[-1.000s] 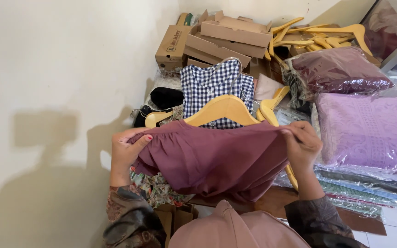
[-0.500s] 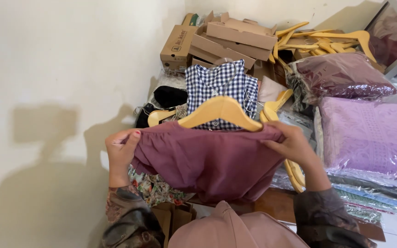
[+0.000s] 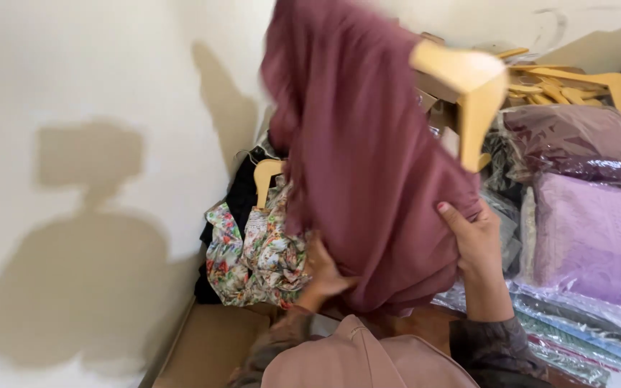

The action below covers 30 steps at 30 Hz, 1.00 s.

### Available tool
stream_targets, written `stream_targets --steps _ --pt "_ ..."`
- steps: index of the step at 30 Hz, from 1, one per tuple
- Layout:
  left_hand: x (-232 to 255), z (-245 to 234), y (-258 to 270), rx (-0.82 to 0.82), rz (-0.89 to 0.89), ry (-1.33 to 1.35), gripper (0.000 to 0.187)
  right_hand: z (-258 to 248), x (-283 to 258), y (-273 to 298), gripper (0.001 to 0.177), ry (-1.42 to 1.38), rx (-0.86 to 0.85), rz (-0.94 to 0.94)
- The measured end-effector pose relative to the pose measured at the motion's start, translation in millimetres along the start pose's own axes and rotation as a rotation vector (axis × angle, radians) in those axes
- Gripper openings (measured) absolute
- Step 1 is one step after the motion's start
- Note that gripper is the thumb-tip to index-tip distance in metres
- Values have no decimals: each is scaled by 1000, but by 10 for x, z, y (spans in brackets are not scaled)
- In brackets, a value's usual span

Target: Hanging various garments such as shirts and blouses onto wooden hangers.

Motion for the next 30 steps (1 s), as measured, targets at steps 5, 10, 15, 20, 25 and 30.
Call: stream_targets --steps 5,10,15,20,25,30 --pt "393 276 -74 68 308 349 129 237 23 -146 32 -292 -23 -14" --pt "-615 223 -926 225 229 307 39 564 62 -222 30 -321 -89 -8" --pt "-1043 -1863 -575 627 399 1218 27 764 449 -338 24 -294 -164 -37" --pt "-548 -2964 389 528 450 948 49 1061 177 -483 28 -24 -306 -84" --pt "-214 -3168 1167 576 273 429 79 1050 -108 -839 27 399 -410 -144" --pt "480 -3316 1854 753 416 -143 69 1256 62 -979 32 568 -871 -137"
Point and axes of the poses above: each hand's wrist, its own y-axis away from the middle knuckle, its own z-axis out of the palm, x = y × z, the point moved 9 cm from there along -y, towards the middle knuckle, and after that the axes turned 9 degrees about -x, right-handed, at the moved point
